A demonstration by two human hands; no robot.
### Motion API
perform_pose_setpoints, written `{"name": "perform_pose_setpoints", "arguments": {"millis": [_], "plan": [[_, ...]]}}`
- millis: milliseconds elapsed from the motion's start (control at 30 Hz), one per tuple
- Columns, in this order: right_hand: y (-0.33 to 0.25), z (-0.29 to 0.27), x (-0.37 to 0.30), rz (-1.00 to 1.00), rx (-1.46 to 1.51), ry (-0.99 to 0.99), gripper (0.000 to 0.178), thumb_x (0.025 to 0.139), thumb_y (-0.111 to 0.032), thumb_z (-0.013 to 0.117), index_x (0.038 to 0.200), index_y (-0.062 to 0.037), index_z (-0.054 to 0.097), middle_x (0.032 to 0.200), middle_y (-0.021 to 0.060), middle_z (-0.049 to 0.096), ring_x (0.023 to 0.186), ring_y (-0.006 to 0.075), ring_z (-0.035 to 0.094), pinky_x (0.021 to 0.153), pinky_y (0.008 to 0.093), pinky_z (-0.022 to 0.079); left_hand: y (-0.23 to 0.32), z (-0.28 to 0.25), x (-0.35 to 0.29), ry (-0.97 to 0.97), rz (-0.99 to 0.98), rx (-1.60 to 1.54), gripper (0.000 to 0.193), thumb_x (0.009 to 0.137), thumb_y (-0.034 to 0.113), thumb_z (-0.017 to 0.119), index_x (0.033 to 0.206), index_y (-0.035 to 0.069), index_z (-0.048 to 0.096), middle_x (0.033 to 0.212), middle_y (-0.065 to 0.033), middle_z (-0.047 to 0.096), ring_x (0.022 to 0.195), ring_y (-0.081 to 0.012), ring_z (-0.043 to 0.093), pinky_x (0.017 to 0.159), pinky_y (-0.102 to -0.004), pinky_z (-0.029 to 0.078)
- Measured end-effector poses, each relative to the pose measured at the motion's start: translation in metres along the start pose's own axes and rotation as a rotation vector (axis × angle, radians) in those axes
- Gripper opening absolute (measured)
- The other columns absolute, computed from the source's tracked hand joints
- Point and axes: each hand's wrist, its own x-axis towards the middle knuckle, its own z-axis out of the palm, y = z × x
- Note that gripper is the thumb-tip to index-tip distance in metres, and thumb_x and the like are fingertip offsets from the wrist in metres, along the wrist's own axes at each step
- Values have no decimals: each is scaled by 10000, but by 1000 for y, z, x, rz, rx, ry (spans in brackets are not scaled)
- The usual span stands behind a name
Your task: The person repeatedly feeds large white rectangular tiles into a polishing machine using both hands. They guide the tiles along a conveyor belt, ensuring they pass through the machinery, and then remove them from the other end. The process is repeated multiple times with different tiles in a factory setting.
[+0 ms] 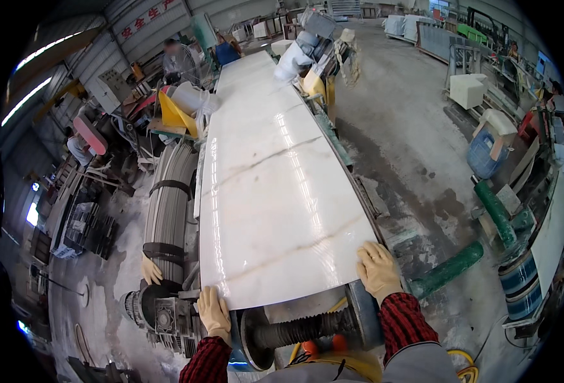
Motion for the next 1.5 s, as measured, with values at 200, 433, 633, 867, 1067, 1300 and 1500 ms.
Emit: {"name": "perform_pose_setpoints", "arguments": {"millis": [200,433,633,867,1067,1300,1500], "plan": [[-3,-10,0,23,44,-51,301,1063,-115,744,1349,-39,687,1456,207,685,1390,468,662,1207,555,558,1,1,-2,-4,1,22,551,1119,201,744,1627,1,667,1695,-276,651,1581,-514,571,1351,-630,414],[-6,-11,-1,21,68,-56,362,1092,-114,736,1441,-37,686,1538,249,668,1422,517,641,1242,594,547,-1,0,-6,-10,-5,1,548,1115,198,743,1623,4,671,1700,-280,652,1575,-506,574,1340,-626,424],[-2,-6,-7,-15,33,-17,389,1041,-91,771,1419,-31,701,1524,236,683,1377,504,655,1206,594,552,2,-2,-7,40,30,20,526,1111,192,739,1596,-3,682,1664,-291,669,1529,-508,600,1320,-622,438],[-5,-8,-7,-21,41,1,374,1036,-87,769,1398,-26,696,1490,233,681,1345,504,655,1191,592,553,2,-3,-10,28,23,-9,521,1127,195,727,1606,-4,679,1682,-299,661,1538,-526,594,1324,-621,434],[-10,-14,-7,-19,32,-2,342,1047,-76,752,1376,-26,676,1443,231,657,1337,495,643,1183,588,548,-1,-3,-14,-8,15,2,523,1148,215,715,1622,-2,675,1715,-306,645,1580,-545,572,1340,-626,422],[-11,-16,-9,-20,32,1,339,1048,-77,753,1372,-25,666,1444,230,654,1355,492,638,1187,585,547,2,-8,-14,2,36,-12,519,1134,196,718,1605,-16,674,1680,-297,656,1549,-537,581,1326,-620,437],[-11,-15,-12,-14,42,-3,356,1036,-65,764,1376,-25,667,1455,235,657,1351,497,642,1181,588,555,0,-6,-18,32,53,-1,514,1129,194,728,1592,-22,683,1671,-298,659,1541,-537,584,1320,-630,448]]}}
